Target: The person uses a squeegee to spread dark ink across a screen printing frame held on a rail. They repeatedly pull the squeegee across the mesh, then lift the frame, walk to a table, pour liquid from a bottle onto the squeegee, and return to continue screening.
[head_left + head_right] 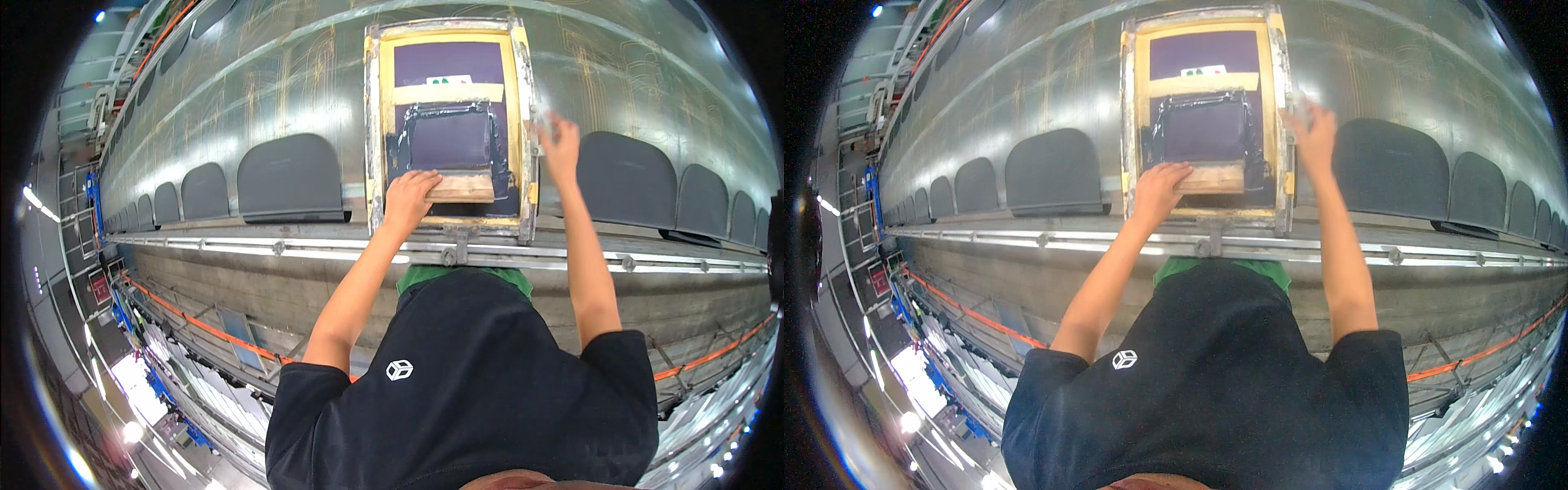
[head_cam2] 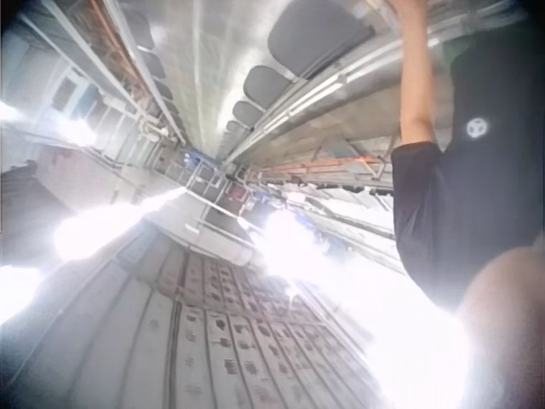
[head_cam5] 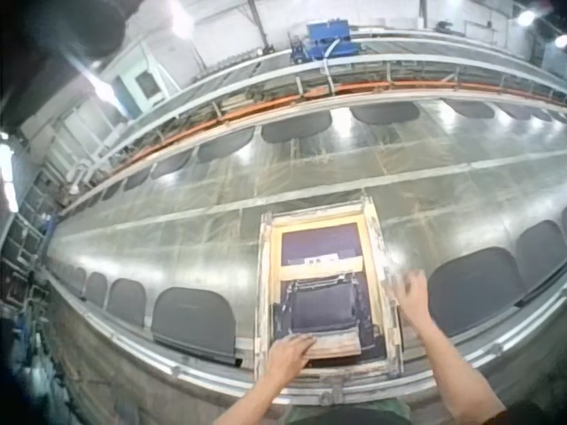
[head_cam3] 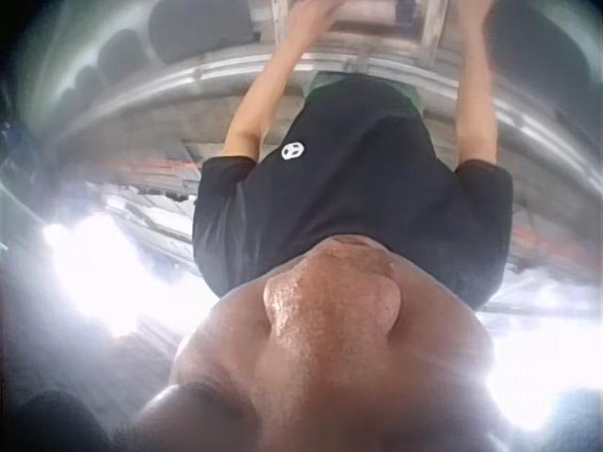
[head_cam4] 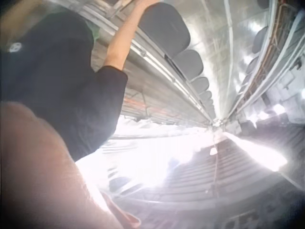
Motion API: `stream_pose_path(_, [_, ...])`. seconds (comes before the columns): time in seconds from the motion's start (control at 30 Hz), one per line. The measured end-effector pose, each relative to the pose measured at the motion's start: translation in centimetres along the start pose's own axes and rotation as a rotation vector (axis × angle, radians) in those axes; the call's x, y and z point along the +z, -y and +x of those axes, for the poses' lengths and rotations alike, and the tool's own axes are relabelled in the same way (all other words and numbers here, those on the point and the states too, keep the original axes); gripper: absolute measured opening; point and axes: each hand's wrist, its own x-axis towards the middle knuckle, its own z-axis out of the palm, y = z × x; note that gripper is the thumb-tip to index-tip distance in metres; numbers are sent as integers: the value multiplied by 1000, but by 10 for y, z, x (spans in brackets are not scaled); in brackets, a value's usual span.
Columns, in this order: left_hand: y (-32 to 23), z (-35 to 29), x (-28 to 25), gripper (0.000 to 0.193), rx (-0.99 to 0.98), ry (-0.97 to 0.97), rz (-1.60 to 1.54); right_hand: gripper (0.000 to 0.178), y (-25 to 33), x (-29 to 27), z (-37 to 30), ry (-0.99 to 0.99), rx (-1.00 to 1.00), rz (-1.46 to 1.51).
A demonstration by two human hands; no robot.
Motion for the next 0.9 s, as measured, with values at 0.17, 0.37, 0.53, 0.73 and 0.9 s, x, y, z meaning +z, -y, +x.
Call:
stream_pose_path(0.17, [0, -8, 9, 51, 34, 4, -28, 34, -41, 36, 55, 55, 117, 83])
stream_pose_path(0.37, [11, -49, -19, 58, -30, -107, -100, 27, 49, 27, 45, -98, 39, 147])
stream_pose_path(0.53, [93, -82, -68, 59, -113, -127, -72, 27, 125, 112, 12, -48, -4, 246])
stream_pose_path(0.73, [239, -130, -129, 56, -133, -91, -10, 25, 217, 253, -43, -14, 73, 307])
stream_pose_path(0.9, [313, -159, -153, 61, -107, -73, 68, 27, 265, 316, -70, -41, 72, 325])
